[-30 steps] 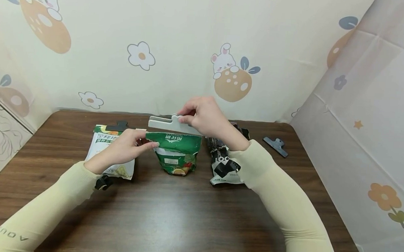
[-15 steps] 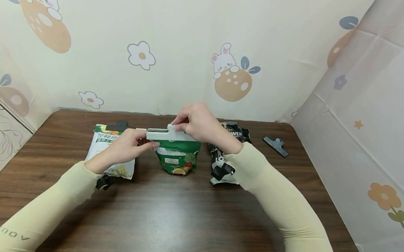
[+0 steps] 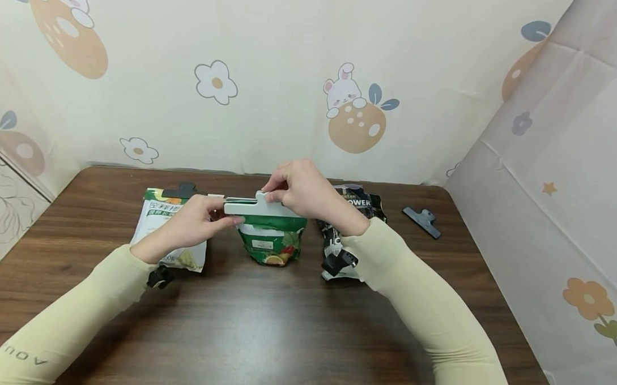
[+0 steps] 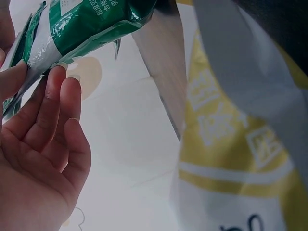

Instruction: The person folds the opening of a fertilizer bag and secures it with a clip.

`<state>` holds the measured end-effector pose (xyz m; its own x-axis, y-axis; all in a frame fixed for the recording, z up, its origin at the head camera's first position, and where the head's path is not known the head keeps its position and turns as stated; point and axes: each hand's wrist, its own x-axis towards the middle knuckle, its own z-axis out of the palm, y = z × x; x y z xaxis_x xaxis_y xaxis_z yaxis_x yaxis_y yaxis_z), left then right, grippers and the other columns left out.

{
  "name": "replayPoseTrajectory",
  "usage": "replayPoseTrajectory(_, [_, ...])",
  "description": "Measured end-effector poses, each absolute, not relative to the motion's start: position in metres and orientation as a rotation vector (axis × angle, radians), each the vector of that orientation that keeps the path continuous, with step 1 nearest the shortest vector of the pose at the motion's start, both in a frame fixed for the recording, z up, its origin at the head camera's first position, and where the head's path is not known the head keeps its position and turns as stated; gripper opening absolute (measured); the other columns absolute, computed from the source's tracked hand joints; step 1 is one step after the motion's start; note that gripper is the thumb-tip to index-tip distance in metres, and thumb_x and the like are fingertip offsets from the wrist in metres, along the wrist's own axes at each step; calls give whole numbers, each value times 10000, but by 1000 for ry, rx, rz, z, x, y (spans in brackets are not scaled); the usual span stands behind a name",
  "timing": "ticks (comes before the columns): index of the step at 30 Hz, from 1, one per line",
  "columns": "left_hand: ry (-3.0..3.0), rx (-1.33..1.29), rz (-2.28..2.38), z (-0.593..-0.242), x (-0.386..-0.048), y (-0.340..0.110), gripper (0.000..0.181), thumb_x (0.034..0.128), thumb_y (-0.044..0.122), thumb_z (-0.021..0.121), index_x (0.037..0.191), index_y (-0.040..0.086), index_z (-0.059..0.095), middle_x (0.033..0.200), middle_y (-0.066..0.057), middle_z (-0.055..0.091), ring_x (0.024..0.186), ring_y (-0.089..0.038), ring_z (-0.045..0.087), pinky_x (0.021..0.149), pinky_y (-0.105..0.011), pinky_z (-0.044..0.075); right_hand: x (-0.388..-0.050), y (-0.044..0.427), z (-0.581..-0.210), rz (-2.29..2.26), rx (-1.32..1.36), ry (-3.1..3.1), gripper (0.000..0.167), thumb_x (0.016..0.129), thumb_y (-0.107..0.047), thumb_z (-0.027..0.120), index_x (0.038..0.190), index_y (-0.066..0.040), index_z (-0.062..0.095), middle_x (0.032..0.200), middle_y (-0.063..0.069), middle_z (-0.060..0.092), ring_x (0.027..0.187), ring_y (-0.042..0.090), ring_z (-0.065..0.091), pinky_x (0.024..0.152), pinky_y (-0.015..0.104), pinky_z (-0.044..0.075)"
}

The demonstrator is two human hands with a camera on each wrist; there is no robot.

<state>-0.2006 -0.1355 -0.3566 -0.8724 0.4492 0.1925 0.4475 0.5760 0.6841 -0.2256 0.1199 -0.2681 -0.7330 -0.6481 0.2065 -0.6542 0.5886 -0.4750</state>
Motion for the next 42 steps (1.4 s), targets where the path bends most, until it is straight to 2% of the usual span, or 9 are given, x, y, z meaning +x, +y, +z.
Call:
replayPoseTrajectory(17, [2777,731,1190,-355,-198,-136,232,918,365,732,1004,151,747,849,40,694,731,-156,604,638,-349,512,-224,118,-269,856,1107,-2853,144,875,-137,786,1016,-107,785,858,-43,665,786,156,569,689,332,474])
replayPoseTrajectory(26, [2785,706,1172,-357,-197,-137,243,926,394,715,920,152,734,830,31,688,721,-160,592,617,-348,502,-225,119,-272,905,1070,-2899,254,867,-206,801,1097,-107,765,924,-31,672,820,159,572,717,334,479])
replayPoseTrajectory(34, [2752,706,1198,-357,-197,-137,268,932,413,702,977,151,735,876,-38,720,725,-159,606,630,-349,509,-225,126,-276,995,1054,-2907,323,895,-251,774,1191,-131,722,1051,-26,695,905,156,607,805,360,500])
replayPoseTrajectory(38, [2752,701,1194,-357,-196,-137,262,934,414,698,982,159,733,876,-17,715,743,-164,603,640,-349,511,-224,132,-281,1029,1053,-2873,386,898,-264,771,1251,-130,690,1100,-14,696,925,142,624,834,362,508])
replayPoseTrajectory(42, [2763,687,1173,-358,-194,-136,262,943,422,684,942,164,725,856,22,698,737,-171,590,640,-358,502,-221,142,-287,1074,1027,-2833,402,898,-282,769,1261,-136,678,1079,-22,690,931,133,616,835,362,507])
